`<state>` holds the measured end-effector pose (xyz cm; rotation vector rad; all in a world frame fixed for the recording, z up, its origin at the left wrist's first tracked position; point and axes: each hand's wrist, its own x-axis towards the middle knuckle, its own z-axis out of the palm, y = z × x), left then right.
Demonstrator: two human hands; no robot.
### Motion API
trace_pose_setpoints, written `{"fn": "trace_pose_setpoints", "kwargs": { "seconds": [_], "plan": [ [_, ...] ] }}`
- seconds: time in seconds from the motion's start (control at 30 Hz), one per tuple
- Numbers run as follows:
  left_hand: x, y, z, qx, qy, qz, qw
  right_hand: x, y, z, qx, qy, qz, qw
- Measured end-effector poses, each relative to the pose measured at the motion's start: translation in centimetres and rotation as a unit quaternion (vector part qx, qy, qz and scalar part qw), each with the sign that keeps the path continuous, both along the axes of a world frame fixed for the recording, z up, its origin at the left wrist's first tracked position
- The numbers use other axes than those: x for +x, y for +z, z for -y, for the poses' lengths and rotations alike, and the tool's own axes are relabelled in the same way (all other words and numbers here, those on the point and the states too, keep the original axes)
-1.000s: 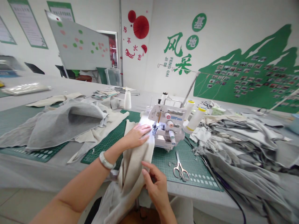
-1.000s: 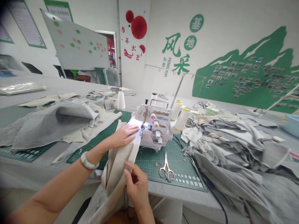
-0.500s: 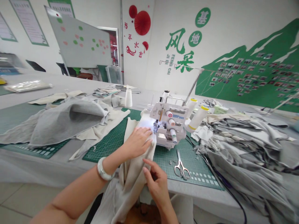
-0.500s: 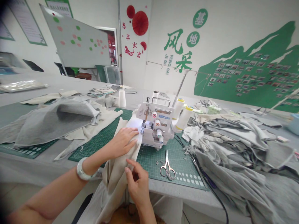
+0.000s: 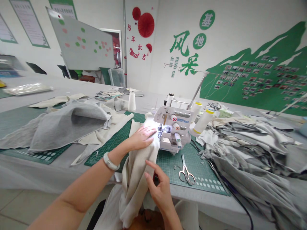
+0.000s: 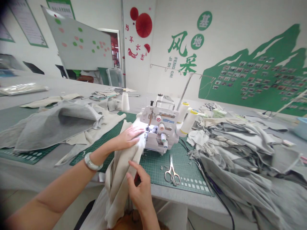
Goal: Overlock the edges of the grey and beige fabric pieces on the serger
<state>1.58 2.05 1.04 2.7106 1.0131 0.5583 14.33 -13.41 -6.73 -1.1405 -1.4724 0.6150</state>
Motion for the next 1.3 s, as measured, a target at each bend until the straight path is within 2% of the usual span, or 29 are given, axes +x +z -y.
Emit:
{"fn": "trace_pose_setpoints", "kwargs": {
  "seconds": [0.27, 0.37, 0.43, 0.53, 0.63, 0.7, 0.87, 1.1, 1.3],
  "plan": [
    [0.2, -0.1, -1.5, -0.003, -0.013, 0.001, 1.0, 0.5, -0.2, -0.1, 0.002, -0.016, -0.041, 0.999],
    [0.3, 0.1, -1.5, 0.0, -0.011, 0.001, 1.0, 0.6, -0.3, -0.2, -0.002, -0.017, -0.034, 0.999],
    [0.2, 0.5, -0.7, 0.019, 0.007, 0.018, 1.0, 0.6, -0.3, -0.2, -0.014, -0.013, -0.022, 1.0],
    [0.2, 1.1, 1.7, 0.062, 0.04, 0.048, 0.996, 0.6, -0.3, -0.2, -0.024, -0.009, -0.013, 1.0],
    [0.0, 1.3, 4.0, 0.064, 0.015, 0.036, 0.997, 0.7, -0.4, -0.2, -0.028, -0.005, -0.012, 1.0],
    [-0.2, 1.0, 4.6, 0.052, -0.004, 0.027, 0.998, 0.7, -0.4, -0.2, -0.029, -0.002, -0.013, 1.0],
    [-1.1, 0.0, 3.1, 0.009, -0.022, 0.028, 0.999, 0.5, -0.2, -0.3, -0.015, -0.011, -0.026, 0.999],
    [-1.1, 0.6, 1.2, -0.033, -0.05, 0.039, 0.997, 0.6, -0.8, -0.5, -0.03, -0.008, -0.062, 0.998],
    [-0.9, 0.3, 0.2, -0.05, -0.049, 0.062, 0.996, 0.9, -0.9, -0.7, -0.001, -0.006, -0.05, 0.999]
  ]
}}
